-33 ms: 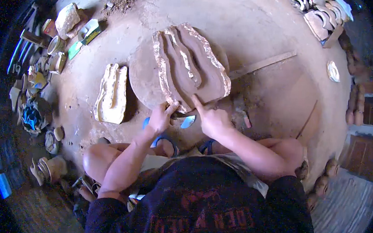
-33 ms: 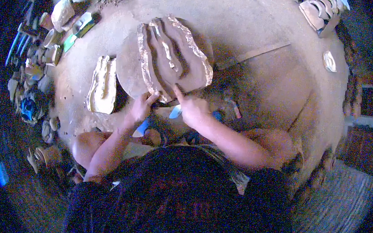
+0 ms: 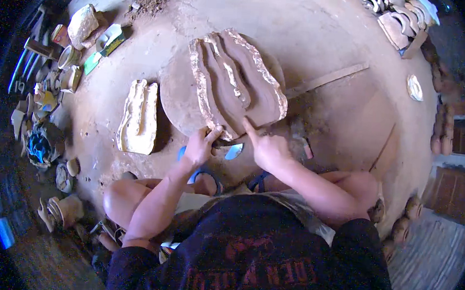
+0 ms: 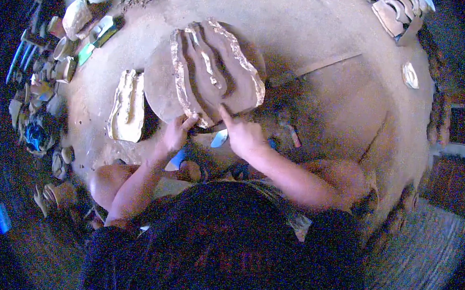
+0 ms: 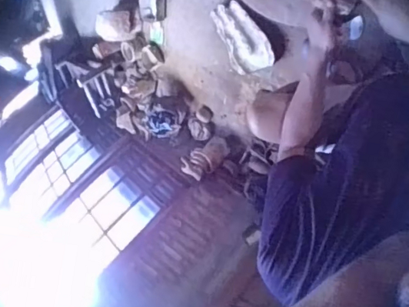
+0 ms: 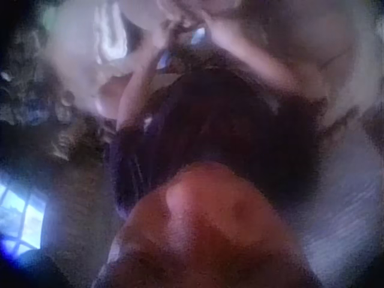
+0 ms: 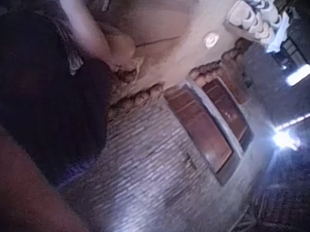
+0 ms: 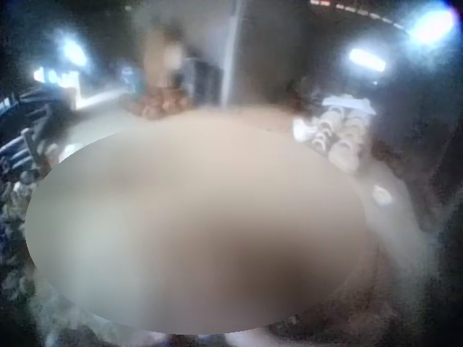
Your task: The person forms clay objects by hand within large ceramic molds, pressing clay against the walls and smoothing the interior with their fingers.
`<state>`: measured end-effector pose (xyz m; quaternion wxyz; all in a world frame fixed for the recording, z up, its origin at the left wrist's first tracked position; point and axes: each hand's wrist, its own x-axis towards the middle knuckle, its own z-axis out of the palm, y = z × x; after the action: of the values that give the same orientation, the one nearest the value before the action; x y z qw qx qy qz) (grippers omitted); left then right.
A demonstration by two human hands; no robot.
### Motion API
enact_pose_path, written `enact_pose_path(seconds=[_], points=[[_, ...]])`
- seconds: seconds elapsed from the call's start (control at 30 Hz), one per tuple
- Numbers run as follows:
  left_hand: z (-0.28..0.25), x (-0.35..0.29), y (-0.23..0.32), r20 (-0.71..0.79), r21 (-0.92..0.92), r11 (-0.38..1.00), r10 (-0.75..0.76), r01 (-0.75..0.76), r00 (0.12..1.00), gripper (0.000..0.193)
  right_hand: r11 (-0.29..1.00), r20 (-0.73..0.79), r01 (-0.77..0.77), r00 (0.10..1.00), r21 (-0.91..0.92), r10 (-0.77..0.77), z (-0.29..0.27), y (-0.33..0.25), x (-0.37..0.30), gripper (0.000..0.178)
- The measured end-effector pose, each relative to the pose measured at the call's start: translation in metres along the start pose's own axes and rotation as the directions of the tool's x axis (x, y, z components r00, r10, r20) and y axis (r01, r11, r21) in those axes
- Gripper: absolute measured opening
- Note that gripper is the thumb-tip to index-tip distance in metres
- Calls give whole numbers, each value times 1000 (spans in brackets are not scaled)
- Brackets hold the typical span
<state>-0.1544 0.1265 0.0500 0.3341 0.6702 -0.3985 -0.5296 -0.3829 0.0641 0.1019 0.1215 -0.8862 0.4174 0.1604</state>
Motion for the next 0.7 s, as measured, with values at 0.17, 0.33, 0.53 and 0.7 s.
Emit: enact_pose_path(seconds=[0.17,0.33,0.53,0.7], points=[[7,-5,6,-11,-104,994,-17,16,1000,53,991,-42,-112,993,-67,110,-3,19,-7,93],[13,-8,19,-24,-83,996,-29,27,999,52,995,-158,-102,982,14,103,11,17,-5,94],[13,1,-1,-34,-15,1000,7,-8,999,55,983,-87,-183,979,14,183,-4,46,-11,92],[22,2,-5,1,-140,989,-53,53,999,54,873,-34,-137,984,469,173,-15,58,-12,92]])
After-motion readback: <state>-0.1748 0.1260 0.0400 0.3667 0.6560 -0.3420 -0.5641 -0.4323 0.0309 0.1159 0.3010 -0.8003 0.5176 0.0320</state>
